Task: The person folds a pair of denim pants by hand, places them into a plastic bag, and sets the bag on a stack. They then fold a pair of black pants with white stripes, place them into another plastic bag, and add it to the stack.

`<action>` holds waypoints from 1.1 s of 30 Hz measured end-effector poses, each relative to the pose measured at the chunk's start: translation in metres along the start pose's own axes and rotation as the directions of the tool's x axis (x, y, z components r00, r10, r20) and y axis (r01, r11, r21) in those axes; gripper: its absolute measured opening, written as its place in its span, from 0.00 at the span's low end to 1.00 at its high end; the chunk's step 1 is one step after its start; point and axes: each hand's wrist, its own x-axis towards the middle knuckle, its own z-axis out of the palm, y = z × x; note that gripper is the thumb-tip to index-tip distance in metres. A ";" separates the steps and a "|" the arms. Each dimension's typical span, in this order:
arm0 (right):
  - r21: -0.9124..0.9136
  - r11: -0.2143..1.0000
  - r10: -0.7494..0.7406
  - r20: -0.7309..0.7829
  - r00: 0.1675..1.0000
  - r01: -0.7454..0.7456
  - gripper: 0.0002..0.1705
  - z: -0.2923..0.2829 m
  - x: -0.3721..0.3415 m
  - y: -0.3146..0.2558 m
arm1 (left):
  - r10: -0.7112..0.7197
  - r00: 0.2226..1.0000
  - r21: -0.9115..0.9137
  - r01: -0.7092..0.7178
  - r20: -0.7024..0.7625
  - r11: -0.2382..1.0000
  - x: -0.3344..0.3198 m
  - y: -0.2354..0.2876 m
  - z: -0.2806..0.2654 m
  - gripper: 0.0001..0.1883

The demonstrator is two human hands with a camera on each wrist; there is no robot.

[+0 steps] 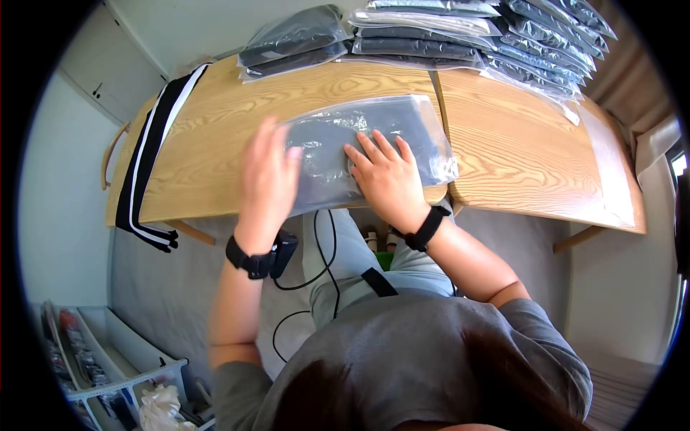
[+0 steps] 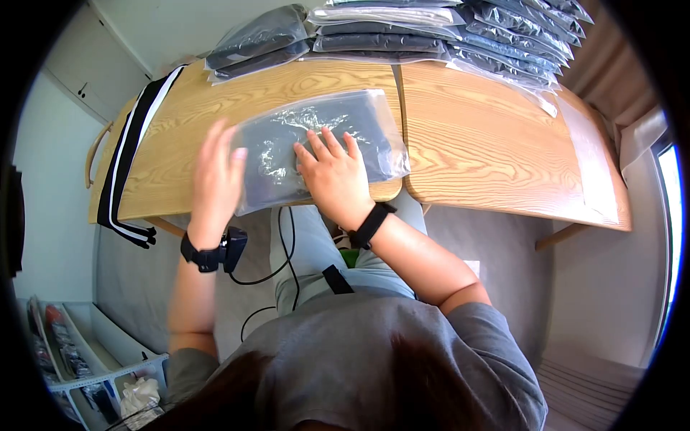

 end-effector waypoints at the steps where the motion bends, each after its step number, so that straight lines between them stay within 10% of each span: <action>1: -0.004 1.000 -0.014 0.010 1.000 0.014 0.21 0.001 0.003 0.002 | 0.194 0.977 -0.142 -0.180 0.093 0.973 0.009 0.006 0.006 0.24; 4: -0.046 0.991 -0.123 0.111 0.986 0.129 0.21 0.011 0.008 0.019 | 0.444 0.834 0.059 -0.487 0.328 0.871 0.013 0.015 0.030 0.30; 33: -0.038 0.991 -0.100 0.439 0.893 0.129 0.29 0.002 0.017 0.041 | 0.221 0.838 0.087 -0.302 0.499 0.949 0.003 0.005 0.066 0.38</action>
